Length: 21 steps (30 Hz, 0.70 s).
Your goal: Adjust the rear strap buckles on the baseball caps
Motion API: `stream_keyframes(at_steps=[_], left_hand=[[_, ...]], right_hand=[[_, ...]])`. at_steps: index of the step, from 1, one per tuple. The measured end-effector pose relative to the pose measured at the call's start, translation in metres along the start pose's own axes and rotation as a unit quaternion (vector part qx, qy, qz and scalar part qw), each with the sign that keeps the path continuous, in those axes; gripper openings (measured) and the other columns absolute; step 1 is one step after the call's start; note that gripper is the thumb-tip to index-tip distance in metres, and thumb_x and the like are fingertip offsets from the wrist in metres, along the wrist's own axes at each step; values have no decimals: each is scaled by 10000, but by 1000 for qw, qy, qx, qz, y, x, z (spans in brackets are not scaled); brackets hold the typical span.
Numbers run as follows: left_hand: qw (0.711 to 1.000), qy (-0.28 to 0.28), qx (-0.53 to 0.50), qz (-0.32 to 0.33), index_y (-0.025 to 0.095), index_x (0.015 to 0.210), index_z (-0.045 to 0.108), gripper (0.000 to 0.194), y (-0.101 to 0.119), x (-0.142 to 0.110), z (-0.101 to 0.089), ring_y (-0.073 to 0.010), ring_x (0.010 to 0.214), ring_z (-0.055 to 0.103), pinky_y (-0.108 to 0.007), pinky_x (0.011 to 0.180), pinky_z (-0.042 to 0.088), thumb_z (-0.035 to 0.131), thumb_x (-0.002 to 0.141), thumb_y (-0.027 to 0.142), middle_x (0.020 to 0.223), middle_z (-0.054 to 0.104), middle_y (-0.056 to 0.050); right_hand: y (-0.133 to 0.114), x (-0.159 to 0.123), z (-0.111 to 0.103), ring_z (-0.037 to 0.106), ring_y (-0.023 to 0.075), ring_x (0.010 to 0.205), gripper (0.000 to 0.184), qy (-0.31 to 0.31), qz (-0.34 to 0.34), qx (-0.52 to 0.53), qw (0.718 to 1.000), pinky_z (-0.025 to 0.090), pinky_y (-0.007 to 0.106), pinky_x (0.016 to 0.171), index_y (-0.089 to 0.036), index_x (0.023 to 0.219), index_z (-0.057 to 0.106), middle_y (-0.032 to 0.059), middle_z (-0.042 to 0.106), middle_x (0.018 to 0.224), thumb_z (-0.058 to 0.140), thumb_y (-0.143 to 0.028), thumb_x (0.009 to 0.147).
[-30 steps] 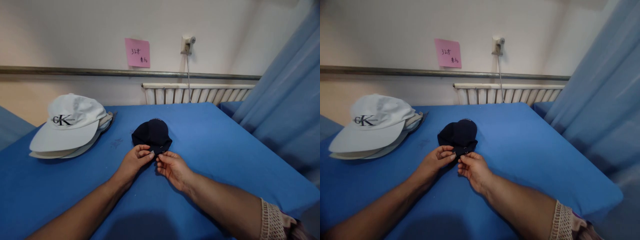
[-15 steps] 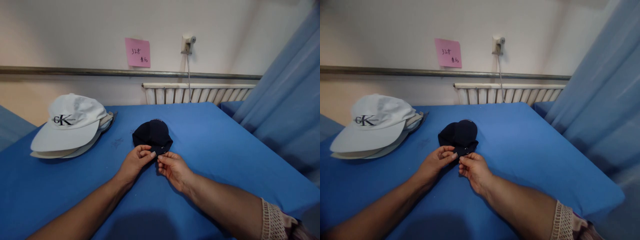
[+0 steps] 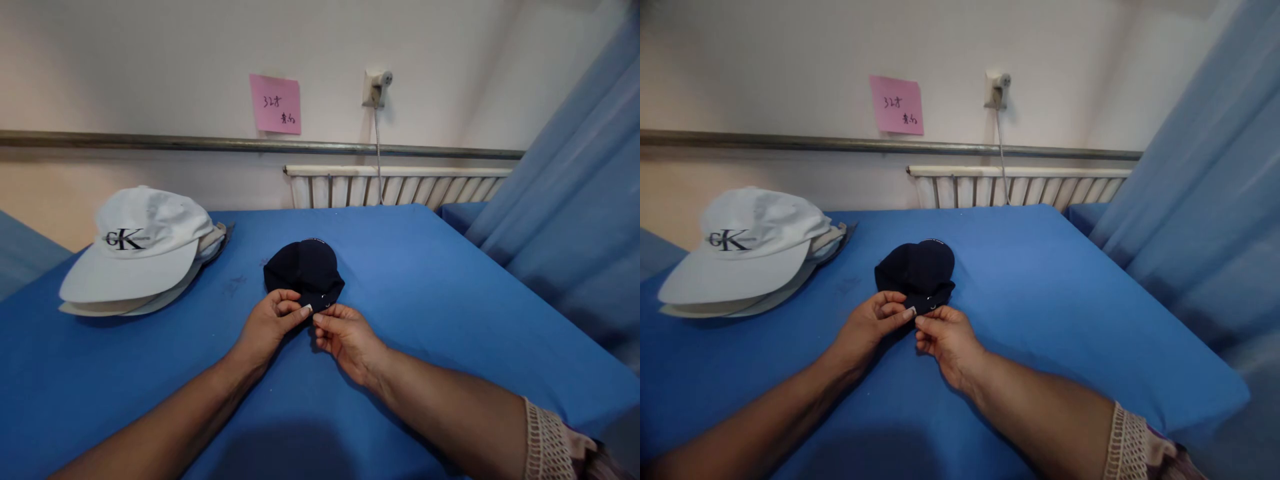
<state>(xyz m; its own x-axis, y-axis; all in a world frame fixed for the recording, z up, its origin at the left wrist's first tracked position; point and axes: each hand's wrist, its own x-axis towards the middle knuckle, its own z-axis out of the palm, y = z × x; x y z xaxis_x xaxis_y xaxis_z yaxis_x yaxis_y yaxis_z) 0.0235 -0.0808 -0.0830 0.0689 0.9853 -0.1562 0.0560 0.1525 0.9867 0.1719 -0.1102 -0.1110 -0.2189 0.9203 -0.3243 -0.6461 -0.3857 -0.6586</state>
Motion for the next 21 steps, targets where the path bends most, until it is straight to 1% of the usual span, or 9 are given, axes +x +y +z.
stream_keyframes(at_steps=[3, 6, 9, 13, 15, 18, 21], left_hand=[[999, -5, 37, 13, 185, 920, 563, 393, 0, 0, -1, -136, 607, 622, -279, 668, 471, 807, 639, 310, 625, 650, 56], [997, -13, 70, 21, 185, 957, 569, 387, -2, -2, -2, -163, 657, 656, -292, 673, 486, 777, 680, 357, 679, 684, 29], [997, -12, 66, 29, 181, 992, 570, 394, -3, -3, -2, -168, 705, 670, -295, 698, 493, 756, 709, 382, 725, 695, 16], [997, -11, 62, 36, 174, 1005, 559, 437, 0, -5, 0, -162, 676, 659, -303, 715, 495, 783, 675, 352, 677, 677, 36], [997, -10, 69, 43, 179, 1005, 556, 423, 2, -6, 1, -167, 666, 662, -314, 718, 502, 775, 680, 339, 666, 679, 38], [994, -4, 85, 62, 191, 980, 558, 389, 3, -7, 1, -182, 669, 674, -332, 729, 511, 770, 685, 328, 662, 693, 32], [994, -10, 86, 62, 188, 971, 568, 375, 1, -7, 0, -195, 695, 684, -342, 743, 515, 765, 692, 344, 674, 707, 18]], right_hand=[[-1, 0, -1, 526, 91, 573, 314, -3, -1, -2, 1000, 425, 243, 566, -153, 787, 659, -36, 584, 632, 885, -257, 596], [-3, 0, -1, 529, 88, 586, 316, 0, -1, 0, 1000, 422, 237, 560, -154, 787, 656, -32, 591, 658, 888, -259, 599], [-4, 0, -1, 527, 85, 591, 324, 5, 4, 0, 1000, 420, 229, 558, -151, 770, 643, -34, 584, 651, 895, -257, 595], [-3, -1, -1, 521, 81, 580, 343, 11, 0, -8, 1000, 419, 230, 554, -149, 771, 648, -38, 582, 650, 905, -265, 576], [-2, -1, 0, 524, 80, 580, 350, 13, -7, -12, 1000, 418, 230, 555, -151, 762, 648, -38, 589, 662, 910, -275, 566], [-1, -1, -1, 511, 81, 554, 347, 5, -16, -32, 999, 408, 235, 547, -152, 727, 638, -38, 582, 627, 906, -308, 572], [-1, 0, -2, 497, 81, 537, 344, 2, -26, -48, 999, 400, 236, 537, -152, 732, 645, -39, 572, 600, 898, -332, 583]])
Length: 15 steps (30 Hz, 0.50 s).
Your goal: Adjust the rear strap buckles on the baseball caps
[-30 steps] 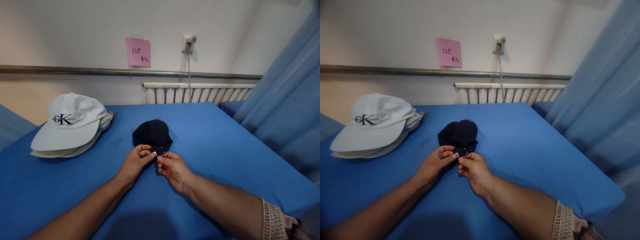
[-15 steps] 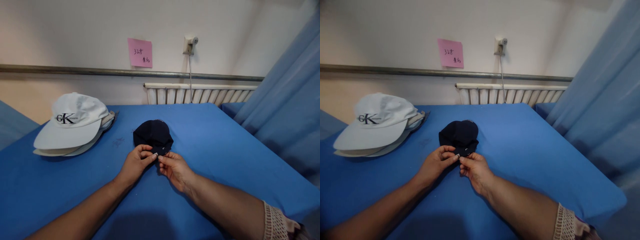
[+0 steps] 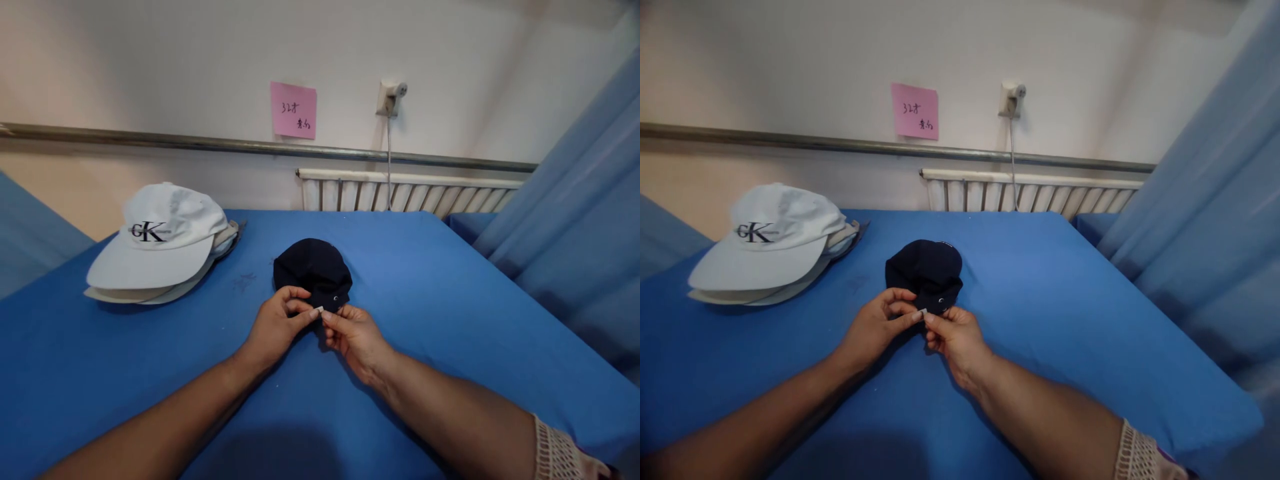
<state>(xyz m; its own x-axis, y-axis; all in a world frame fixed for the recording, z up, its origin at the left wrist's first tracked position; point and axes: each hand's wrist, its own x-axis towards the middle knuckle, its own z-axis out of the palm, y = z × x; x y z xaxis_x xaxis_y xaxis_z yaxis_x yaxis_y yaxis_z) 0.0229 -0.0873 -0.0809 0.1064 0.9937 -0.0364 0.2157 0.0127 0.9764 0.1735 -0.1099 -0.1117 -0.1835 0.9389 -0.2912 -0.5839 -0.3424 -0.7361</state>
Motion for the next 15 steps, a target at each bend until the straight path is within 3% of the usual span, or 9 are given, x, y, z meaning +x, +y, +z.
stream_keyframes(at_steps=[7, 15], left_hand=[[1000, -16, -21, -7, 173, 1015, 610, 353, -2, -1, -1, -214, 823, 697, -360, 802, 522, 717, 755, 386, 808, 736, -33], [999, -25, -22, -5, 179, 989, 592, 368, -4, 1, -1, -175, 727, 667, -334, 762, 506, 763, 705, 339, 730, 687, 13]], right_hand=[[-1, 3, -2, 501, 82, 542, 336, 10, -8, 3, 1000, 409, 237, 531, -152, 753, 654, -39, 567, 612, 885, -343, 601], [2, 4, -3, 511, 78, 528, 369, 4, -25, -34, 999, 402, 239, 533, -155, 743, 637, -34, 590, 628, 882, -389, 597]])
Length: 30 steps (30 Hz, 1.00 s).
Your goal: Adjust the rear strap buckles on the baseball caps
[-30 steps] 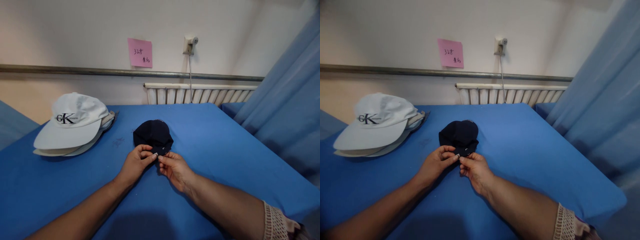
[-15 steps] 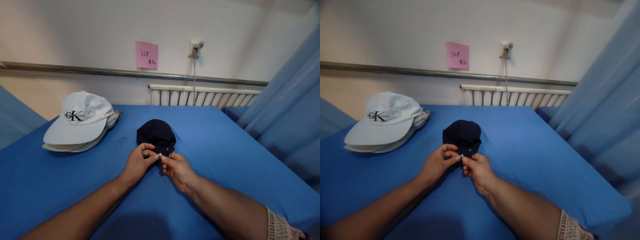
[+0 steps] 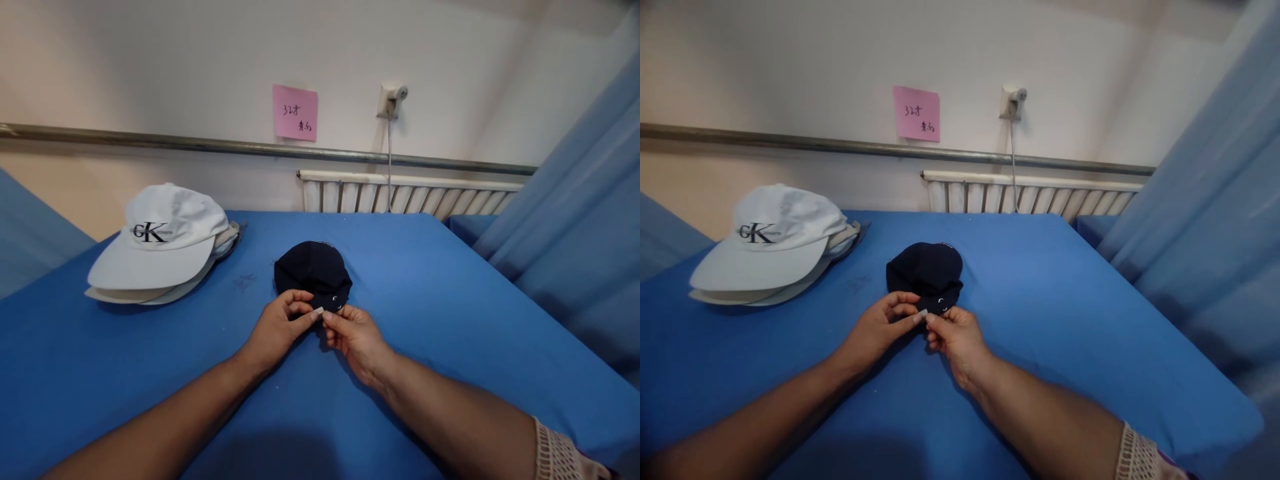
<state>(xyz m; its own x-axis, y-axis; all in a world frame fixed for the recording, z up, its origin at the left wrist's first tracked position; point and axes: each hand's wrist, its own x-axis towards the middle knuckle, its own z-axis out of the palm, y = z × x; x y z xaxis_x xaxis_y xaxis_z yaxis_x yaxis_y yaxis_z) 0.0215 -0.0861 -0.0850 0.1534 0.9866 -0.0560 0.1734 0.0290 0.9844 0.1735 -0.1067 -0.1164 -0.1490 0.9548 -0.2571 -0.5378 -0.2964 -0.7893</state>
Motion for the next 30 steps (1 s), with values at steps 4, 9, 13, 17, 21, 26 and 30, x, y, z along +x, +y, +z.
stream_keyframes(at_steps=[4, 9, 13, 17, 21, 26, 30], left_hand=[[999, 11, -32, -14, 181, 936, 577, 347, 4, 0, -4, -156, 684, 645, -301, 711, 484, 777, 685, 311, 697, 662, 26], [992, 57, -110, 3, 179, 958, 601, 338, 11, 2, -22, -135, 717, 618, -252, 685, 442, 771, 687, 287, 752, 661, 17], [985, 61, -160, 24, 185, 997, 627, 356, 16, -1, -29, -144, 778, 619, -244, 721, 440, 781, 688, 272, 810, 676, -3], [978, 30, -206, 18, 185, 992, 654, 337, 20, -10, -24, -150, 780, 606, -247, 726, 445, 785, 686, 241, 812, 669, -12], [973, -5, -230, 14, 182, 994, 660, 310, 21, -15, -18, -152, 802, 597, -261, 764, 450, 770, 709, 231, 831, 663, -17], [986, -18, -164, 28, 189, 993, 628, 281, 15, -14, -19, -132, 731, 570, -247, 689, 426, 742, 748, 263, 772, 642, 5], [994, -1, -98, 53, 208, 1019, 601, 294, 14, -11, -23, -132, 724, 574, -252, 672, 428, 729, 774, 309, 779, 636, 15]], right_hand=[[1, 0, 0, 515, 77, 514, 364, -1, -39, -37, 999, 387, 241, 523, -157, 729, 624, -25, 611, 641, 859, -407, 608], [2, 6, -4, 550, 90, 527, 377, 7, -55, -55, 997, 411, 239, 530, -167, 810, 619, -25, 615, 664, 841, -405, 619], [3, 14, -9, 570, 115, 580, 324, 31, -137, -110, 984, 448, 258, 565, -201, 833, 567, -31, 590, 691, 797, -360, 669], [-2, 11, -11, 595, 167, 786, 200, 45, -351, -329, 875, 505, 329, 726, -229, 921, 553, 17, 612, 882, 680, -234, 767], [-14, 9, -10, 561, 238, 1064, 319, 29, -509, -479, 715, 496, 435, 921, -226, 1123, 516, 88, 582, 1114, 611, -184, 821], [-26, 19, -13, 525, 253, 1180, 364, 52, -575, -523, 627, 447, 473, 1004, -229, 1205, 520, 110, 546, 1255, 523, -120, 857], [-34, 19, -15, 548, 251, 1176, 321, 10, -595, -550, 587, 423, 460, 997, -232, 1190, 572, 93, 614, 1239, 511, -133, 891]])
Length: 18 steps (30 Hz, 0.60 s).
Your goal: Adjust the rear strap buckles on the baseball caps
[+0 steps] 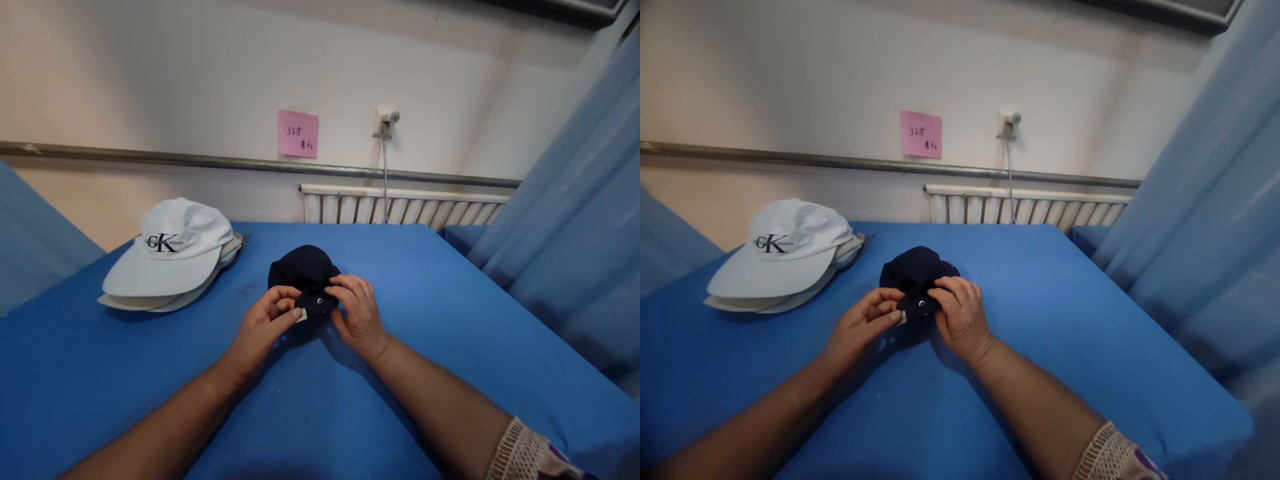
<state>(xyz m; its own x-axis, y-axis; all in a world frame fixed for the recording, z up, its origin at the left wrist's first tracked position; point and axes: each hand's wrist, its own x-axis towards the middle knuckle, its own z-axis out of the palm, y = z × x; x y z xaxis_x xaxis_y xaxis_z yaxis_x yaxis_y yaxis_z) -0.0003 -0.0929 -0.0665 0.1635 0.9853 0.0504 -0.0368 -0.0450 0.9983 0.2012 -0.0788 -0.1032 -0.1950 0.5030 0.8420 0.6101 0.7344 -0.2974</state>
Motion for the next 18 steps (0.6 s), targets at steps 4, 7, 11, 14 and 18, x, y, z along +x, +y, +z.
stream_keyframes(at_steps=[4, 7, 11, 14, 18], left_hand=[[991, 69, 93, 65, 209, 982, 599, 278, 5, 5, -4, -141, 737, 592, -274, 715, 449, 721, 761, 325, 763, 630, 24], [981, 81, 153, 86, 206, 950, 602, 249, 2, 10, -7, -160, 741, 621, -295, 722, 470, 695, 773, 355, 757, 654, 13], [958, 72, 254, 112, 202, 944, 622, 227, -11, 14, -10, -200, 766, 650, -336, 718, 500, 616, 831, 399, 806, 690, -27], [901, 66, 383, 192, 207, 975, 650, 229, -15, 14, -10, -236, 883, 638, -397, 814, 496, 564, 881, 397, 914, 698, -56], [834, 38, 458, 305, 201, 1111, 620, 277, -15, 8, -7, -271, 1070, 599, -462, 954, 448, 595, 887, 363, 1109, 671, -91]], right_hand=[[-1, 3, -4, 641, 207, 971, 194, -63, -24, 23, 997, 424, 413, 931, -226, 1067, 633, 50, 724, 1024, 499, -152, 949], [1, 1, 1, 655, 195, 860, 156, -102, 28, 65, 992, 445, 389, 880, -222, 1014, 654, 41, 729, 915, 519, -177, 949], [8, -7, 10, 648, 198, 866, 147, -132, 165, 137, 968, 470, 367, 843, -227, 1028, 640, 38, 709, 924, 575, -192, 901], [11, -10, 14, 636, 195, 874, 139, -126, 237, 189, 945, 472, 357, 834, -226, 1018, 620, 29, 684, 905, 574, -221, 888], [8, -10, 13, 607, 167, 792, 93, -95, 274, 247, 925, 470, 312, 768, -223, 955, 603, 4, 643, 826, 558, -271, 889]])
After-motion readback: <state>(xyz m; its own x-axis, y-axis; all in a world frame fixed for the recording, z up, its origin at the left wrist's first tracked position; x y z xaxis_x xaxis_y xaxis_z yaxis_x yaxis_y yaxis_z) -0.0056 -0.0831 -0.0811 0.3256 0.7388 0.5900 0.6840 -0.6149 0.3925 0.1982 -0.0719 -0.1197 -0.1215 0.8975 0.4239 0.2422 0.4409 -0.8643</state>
